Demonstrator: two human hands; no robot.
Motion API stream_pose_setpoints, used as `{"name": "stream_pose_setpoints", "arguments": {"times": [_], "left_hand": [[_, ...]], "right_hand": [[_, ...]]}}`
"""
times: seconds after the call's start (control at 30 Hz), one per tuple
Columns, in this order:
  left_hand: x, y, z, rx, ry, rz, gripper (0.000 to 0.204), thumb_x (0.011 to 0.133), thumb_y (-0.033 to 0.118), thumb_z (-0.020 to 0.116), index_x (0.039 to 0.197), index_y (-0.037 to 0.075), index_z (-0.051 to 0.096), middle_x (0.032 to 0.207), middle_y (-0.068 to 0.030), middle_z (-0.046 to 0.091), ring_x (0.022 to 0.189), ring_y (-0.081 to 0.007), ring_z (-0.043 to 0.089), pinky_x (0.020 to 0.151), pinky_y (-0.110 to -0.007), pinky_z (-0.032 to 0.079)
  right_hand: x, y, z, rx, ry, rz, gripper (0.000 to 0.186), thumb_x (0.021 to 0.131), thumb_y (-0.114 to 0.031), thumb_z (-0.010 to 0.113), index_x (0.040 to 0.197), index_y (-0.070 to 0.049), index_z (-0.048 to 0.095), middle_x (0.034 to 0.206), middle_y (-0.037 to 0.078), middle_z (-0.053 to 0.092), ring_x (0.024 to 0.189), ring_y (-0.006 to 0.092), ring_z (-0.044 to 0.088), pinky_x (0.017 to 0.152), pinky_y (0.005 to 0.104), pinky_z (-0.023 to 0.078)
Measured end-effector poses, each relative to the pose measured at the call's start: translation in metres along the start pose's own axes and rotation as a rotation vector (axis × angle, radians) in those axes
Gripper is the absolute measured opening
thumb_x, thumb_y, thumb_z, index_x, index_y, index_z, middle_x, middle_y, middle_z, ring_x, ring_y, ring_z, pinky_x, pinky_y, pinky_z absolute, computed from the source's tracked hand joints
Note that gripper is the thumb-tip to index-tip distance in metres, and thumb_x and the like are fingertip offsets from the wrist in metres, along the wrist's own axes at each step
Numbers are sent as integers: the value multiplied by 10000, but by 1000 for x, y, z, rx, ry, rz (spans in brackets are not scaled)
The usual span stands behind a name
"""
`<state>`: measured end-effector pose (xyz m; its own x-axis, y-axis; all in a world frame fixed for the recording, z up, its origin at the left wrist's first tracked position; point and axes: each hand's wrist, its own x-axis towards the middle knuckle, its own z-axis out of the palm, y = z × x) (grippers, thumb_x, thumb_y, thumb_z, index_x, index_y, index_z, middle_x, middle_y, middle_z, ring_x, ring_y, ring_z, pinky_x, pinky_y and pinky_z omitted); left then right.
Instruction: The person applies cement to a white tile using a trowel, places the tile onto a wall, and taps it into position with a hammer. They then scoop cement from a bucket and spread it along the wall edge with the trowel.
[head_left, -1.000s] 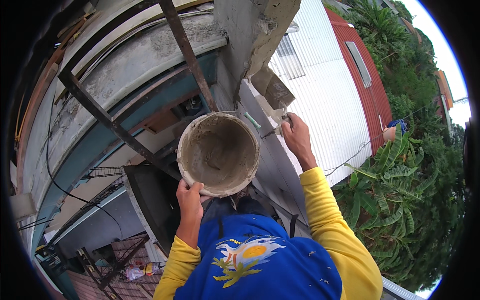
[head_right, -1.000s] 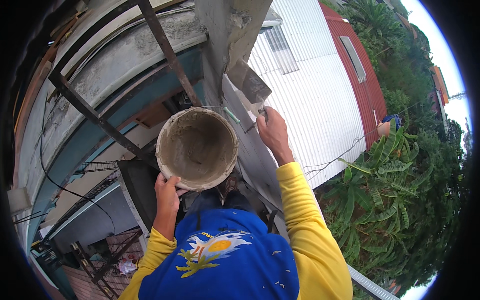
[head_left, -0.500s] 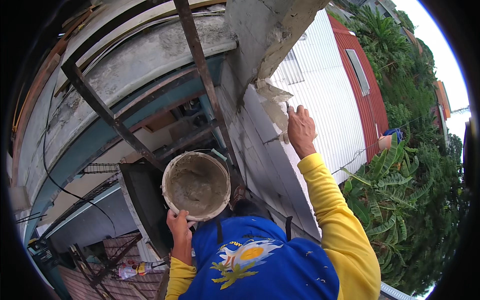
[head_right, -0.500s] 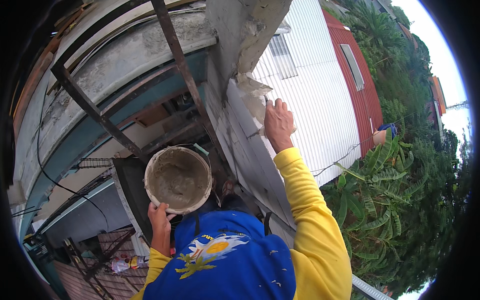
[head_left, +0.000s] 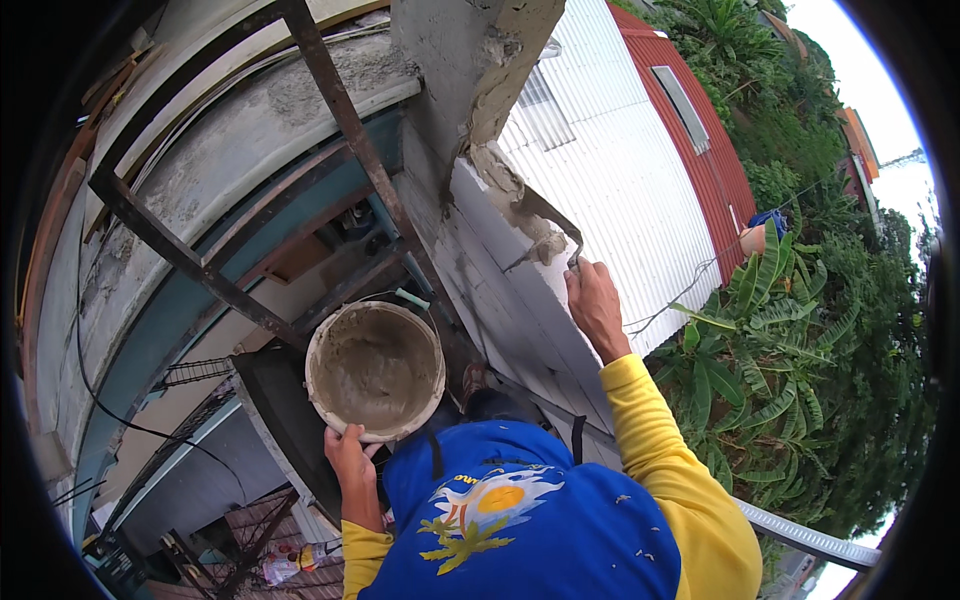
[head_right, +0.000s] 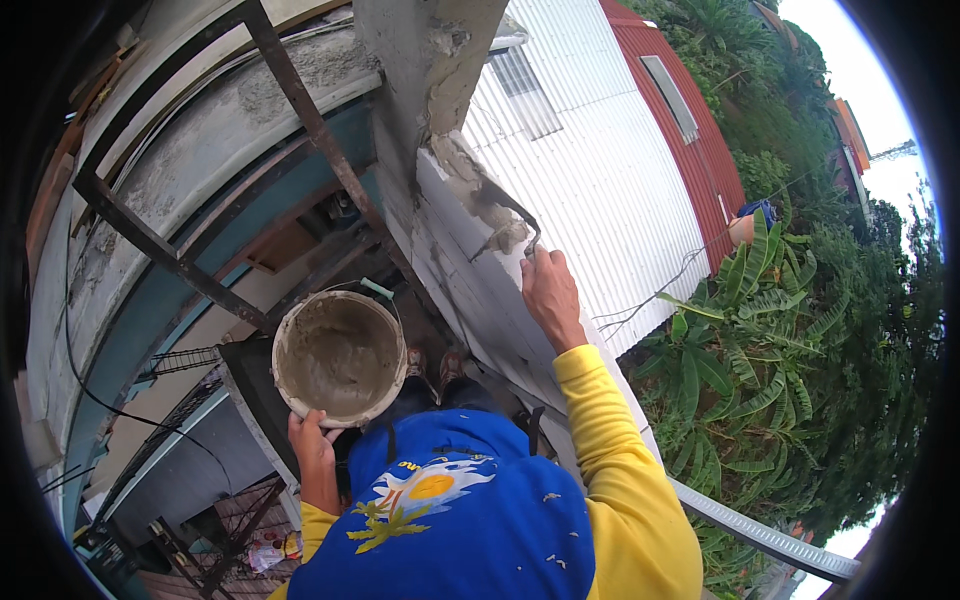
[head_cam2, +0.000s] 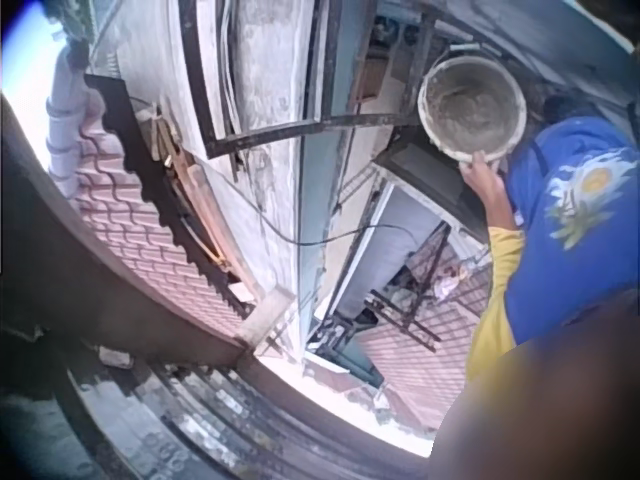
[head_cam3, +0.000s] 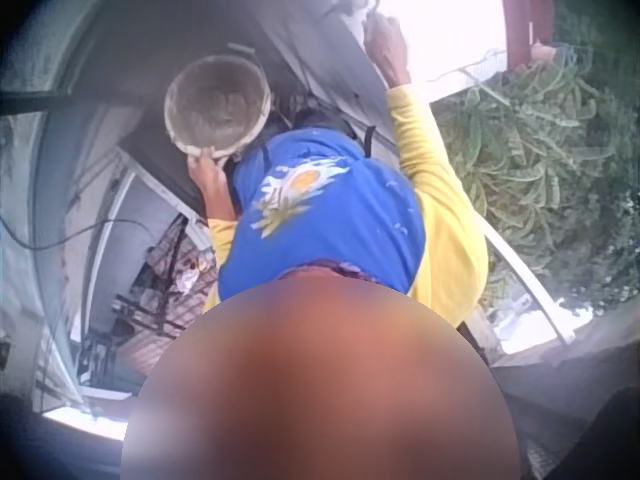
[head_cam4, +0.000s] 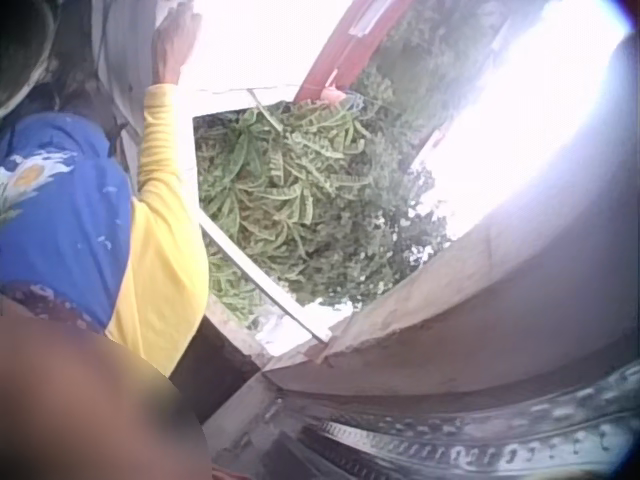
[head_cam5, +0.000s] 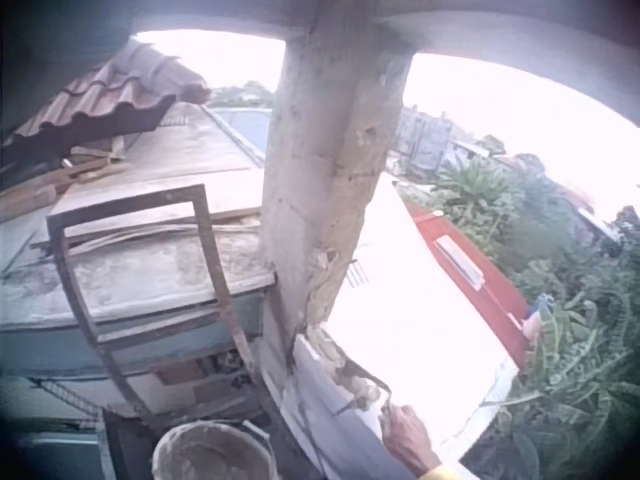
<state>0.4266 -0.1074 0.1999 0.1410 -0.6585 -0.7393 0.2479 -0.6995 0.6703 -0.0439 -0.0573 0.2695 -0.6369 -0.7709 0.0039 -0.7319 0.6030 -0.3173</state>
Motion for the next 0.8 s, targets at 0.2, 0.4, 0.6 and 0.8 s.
{"name": "stream_pose_setpoints", "arguments": {"times": [0.2, 0.4, 0.6, 0.8], "left_hand": [[-5, -2, -9, 28, 4, -12, 500, 853, -43, 595, 1350, -11, 559, 1268, -180, 636, 1064, -362, 730, 782, -562, 706], [-3, -10, -13, 36, -5, -8, 515, 856, -18, 607, 1368, 3, 560, 1280, -174, 642, 1056, -358, 735, 763, -546, 707], [-1, -11, -14, 98, 9, -9, 520, 862, 5, 612, 1380, 23, 572, 1250, -175, 684, 1037, -362, 762, 747, -511, 703], [-1, -9, -18, 55, 1, -5, 494, 865, -10, 607, 1358, 17, 575, 1227, -159, 673, 1007, -339, 755, 735, -509, 703]], "right_hand": [[-38, 28, 7, 862, -212, 527, 405, 1142, -387, 524, 1189, 7, 609, 918, 61, 592, 638, 123, 584, 513, 288, 491], [-33, 5, 15, 1018, -278, 581, 392, 1143, -398, 525, 1136, -14, 602, 913, 59, 594, 645, 135, 590, 525, 284, 505], [51, -12, 47, 459, 59, 92, 402, 1111, -360, 582, 1146, 37, 637, 909, 156, 669, 815, 315, 704, 736, 439, 573], [66, -37, 30, 104, 1, -21, 355, 1055, -298, 636, 1236, 6, 662, 1093, 204, 683, 1069, 424, 686, 929, 518, 543]]}}
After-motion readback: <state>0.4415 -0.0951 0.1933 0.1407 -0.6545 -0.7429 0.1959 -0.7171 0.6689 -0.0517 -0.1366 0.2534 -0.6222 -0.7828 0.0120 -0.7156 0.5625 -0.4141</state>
